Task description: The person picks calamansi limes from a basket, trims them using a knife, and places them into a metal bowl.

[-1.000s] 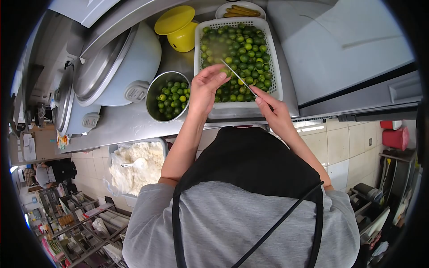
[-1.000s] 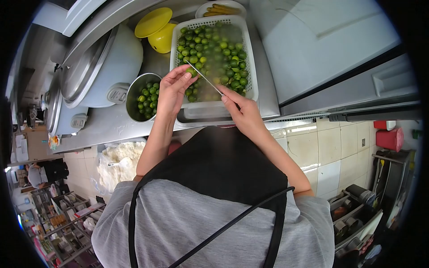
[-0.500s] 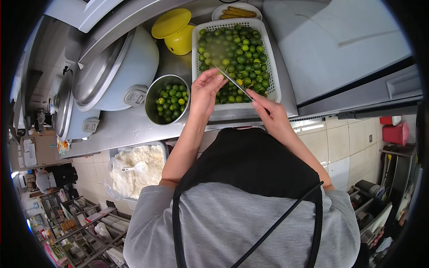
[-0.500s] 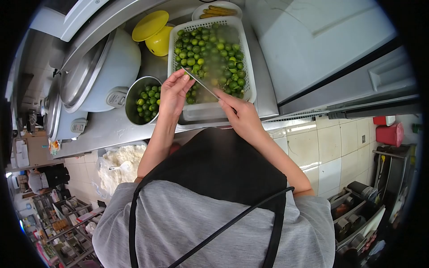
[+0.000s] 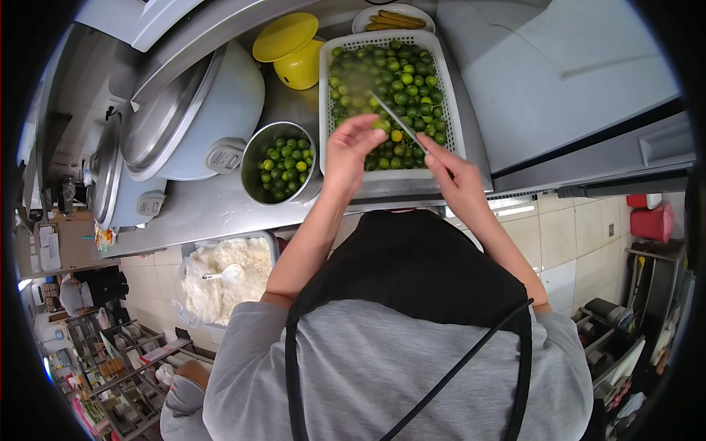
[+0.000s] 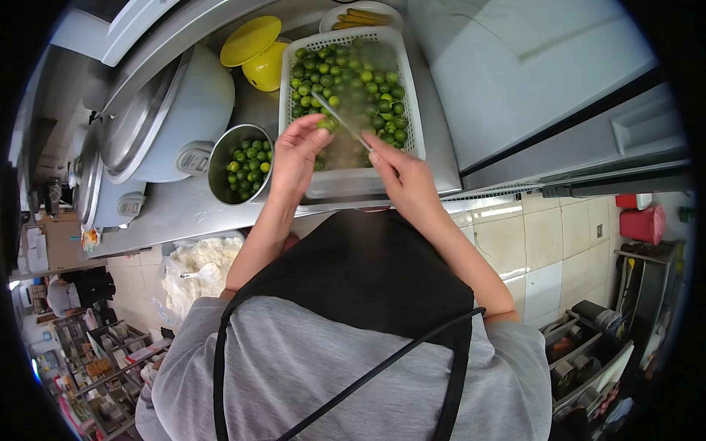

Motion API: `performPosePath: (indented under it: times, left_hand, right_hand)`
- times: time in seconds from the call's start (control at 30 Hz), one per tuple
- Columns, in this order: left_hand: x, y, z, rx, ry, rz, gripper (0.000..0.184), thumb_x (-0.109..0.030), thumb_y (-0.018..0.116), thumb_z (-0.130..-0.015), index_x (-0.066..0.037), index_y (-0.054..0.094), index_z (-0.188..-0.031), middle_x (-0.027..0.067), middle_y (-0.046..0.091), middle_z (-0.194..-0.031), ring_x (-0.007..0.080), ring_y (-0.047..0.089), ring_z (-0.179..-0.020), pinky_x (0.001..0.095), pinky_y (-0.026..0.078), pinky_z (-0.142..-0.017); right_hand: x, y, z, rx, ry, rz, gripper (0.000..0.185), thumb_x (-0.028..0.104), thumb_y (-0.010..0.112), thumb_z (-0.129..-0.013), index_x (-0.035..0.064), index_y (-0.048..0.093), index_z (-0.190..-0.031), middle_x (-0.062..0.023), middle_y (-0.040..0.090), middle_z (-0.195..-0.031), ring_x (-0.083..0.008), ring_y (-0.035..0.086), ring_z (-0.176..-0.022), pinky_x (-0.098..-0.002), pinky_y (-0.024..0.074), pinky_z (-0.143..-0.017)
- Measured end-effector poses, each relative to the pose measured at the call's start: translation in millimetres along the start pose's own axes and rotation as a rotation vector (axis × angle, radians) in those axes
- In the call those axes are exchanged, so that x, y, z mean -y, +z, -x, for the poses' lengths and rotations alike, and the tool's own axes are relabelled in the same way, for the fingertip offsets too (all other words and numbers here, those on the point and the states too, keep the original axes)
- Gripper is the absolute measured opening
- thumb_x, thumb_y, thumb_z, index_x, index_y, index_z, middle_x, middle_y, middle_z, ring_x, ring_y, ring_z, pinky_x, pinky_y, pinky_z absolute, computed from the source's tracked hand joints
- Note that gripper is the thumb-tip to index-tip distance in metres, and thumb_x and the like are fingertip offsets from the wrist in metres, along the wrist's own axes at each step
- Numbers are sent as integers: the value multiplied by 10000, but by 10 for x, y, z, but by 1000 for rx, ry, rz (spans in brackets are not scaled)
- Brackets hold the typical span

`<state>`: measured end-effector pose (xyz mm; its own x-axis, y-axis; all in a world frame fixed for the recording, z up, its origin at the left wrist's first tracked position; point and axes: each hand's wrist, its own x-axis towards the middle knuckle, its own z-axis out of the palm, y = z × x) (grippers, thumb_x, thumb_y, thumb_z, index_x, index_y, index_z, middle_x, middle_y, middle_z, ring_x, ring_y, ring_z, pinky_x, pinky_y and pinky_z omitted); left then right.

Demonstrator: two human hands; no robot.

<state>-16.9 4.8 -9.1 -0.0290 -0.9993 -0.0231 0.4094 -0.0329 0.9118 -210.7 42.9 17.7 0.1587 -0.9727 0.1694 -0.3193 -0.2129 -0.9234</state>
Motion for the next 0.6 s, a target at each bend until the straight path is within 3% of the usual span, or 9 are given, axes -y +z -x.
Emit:
performPosePath:
  times: [0.07,0.2,0.4,0.6]
  left_hand:
    - [-18,-42,-76,-71,86,37,242,41,597,-808,9,578,-1047,71,605,-941,139,588,-868,286,490,-810]
    - [-109,-35,-98,-87,107,-34,233,38,601,-807,13,576,-1037,69,611,-920,142,595,-845,293,495,-810]
    - [-68,67,-54,1,71,-80,212,27,613,-803,9,580,-1012,65,617,-903,133,593,-840,288,494,-816]
    - [-135,11,-57,33,-107,195,154,-37,616,-820,9,588,-964,77,626,-919,164,606,-870,307,495,-862]
  right_hand:
    - [-17,20,111,50,-95,-24,313,187,500,-911,79,547,-1201,-174,627,-1038,-242,635,-882,-309,472,-757]
    - [10,1,196,102,-16,-16,314,188,499,-912,72,545,-1200,-171,622,-1055,-265,627,-937,-315,471,-780]
    - [31,15,48,78,6,38,313,193,505,-909,87,545,-1201,-172,621,-1058,-281,627,-822,-318,475,-718]
    - [19,42,30,63,-37,9,311,194,509,-906,101,546,-1201,-183,623,-1033,-278,610,-753,-322,469,-685]
